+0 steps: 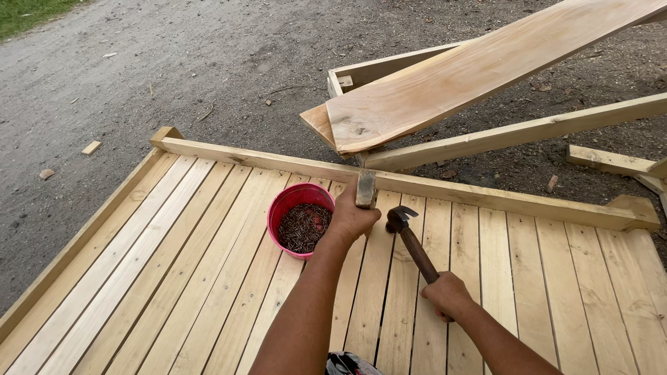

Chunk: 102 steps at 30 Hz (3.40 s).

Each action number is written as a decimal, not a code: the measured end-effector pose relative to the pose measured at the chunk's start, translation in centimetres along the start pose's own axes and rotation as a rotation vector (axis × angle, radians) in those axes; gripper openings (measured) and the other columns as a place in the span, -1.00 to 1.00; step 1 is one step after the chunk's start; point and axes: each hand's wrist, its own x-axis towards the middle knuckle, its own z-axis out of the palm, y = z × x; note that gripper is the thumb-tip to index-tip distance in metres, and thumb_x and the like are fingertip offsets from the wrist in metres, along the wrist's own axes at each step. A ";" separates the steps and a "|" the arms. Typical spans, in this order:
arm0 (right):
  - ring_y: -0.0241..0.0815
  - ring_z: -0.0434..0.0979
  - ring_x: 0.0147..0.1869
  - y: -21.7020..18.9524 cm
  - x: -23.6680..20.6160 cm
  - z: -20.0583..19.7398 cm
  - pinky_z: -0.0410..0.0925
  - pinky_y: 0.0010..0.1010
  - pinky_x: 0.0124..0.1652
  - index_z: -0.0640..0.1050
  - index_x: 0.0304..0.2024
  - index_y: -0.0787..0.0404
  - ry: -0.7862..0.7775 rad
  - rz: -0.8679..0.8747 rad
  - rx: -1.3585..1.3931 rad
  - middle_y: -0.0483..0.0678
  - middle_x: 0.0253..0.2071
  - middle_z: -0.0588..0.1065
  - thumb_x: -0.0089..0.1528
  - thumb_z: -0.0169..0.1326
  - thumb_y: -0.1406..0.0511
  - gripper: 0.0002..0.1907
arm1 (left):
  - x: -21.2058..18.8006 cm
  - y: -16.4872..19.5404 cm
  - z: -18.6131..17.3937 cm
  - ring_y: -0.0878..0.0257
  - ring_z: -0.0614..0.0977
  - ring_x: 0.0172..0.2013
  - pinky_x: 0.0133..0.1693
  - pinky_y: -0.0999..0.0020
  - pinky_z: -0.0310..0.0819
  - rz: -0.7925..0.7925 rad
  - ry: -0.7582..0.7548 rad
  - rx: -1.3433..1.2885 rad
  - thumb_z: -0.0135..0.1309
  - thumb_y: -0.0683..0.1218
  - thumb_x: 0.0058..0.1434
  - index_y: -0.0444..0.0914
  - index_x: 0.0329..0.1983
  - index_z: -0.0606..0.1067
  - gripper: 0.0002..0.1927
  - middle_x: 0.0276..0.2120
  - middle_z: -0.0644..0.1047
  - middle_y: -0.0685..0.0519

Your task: The person hammers nails into the slatted boards of a wooden frame laid on the ground, taking nails from a pink bucket of nails. They hold a small wood block in one hand and a claw hammer in the other, driving nails one at a time along the frame edge.

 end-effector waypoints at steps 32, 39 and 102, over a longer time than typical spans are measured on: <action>-0.24 0.33 -0.65 0.0 -1.2 0.1 0.29 -0.36 -0.62 0.39 0.17 0.30 -0.017 0.061 -0.009 -0.06 -0.59 0.39 0.28 0.16 0.31 -0.56 | -1.2 -1.5 -7.2 0.13 0.66 0.02 0.13 0.27 0.57 -0.048 -0.093 0.228 0.22 -0.17 -0.09 -0.04 0.27 0.28 -0.22 -0.02 0.59 0.00; -0.24 0.31 -0.66 -0.3 -2.5 -0.1 0.25 -0.35 -0.64 0.44 0.11 0.31 -0.026 -0.011 0.066 -0.10 -0.58 0.35 0.24 0.21 0.32 -0.58 | 1.8 -2.2 -6.5 0.09 0.64 0.06 0.15 0.29 0.49 -0.051 -0.035 0.216 0.20 -0.12 -0.01 -0.08 0.31 0.31 -0.26 0.03 0.60 -0.07; -0.27 0.34 -0.64 -12.0 -15.2 -7.6 0.25 -0.38 -0.59 0.47 -0.38 0.21 0.063 -0.444 -0.053 -0.10 -0.67 0.36 0.17 0.32 0.22 -0.71 | 1.8 -1.4 -5.3 0.05 0.60 0.09 0.14 0.24 0.45 -0.141 -0.100 0.154 0.21 -0.23 -0.09 0.02 0.44 0.15 -0.03 0.06 0.57 -0.11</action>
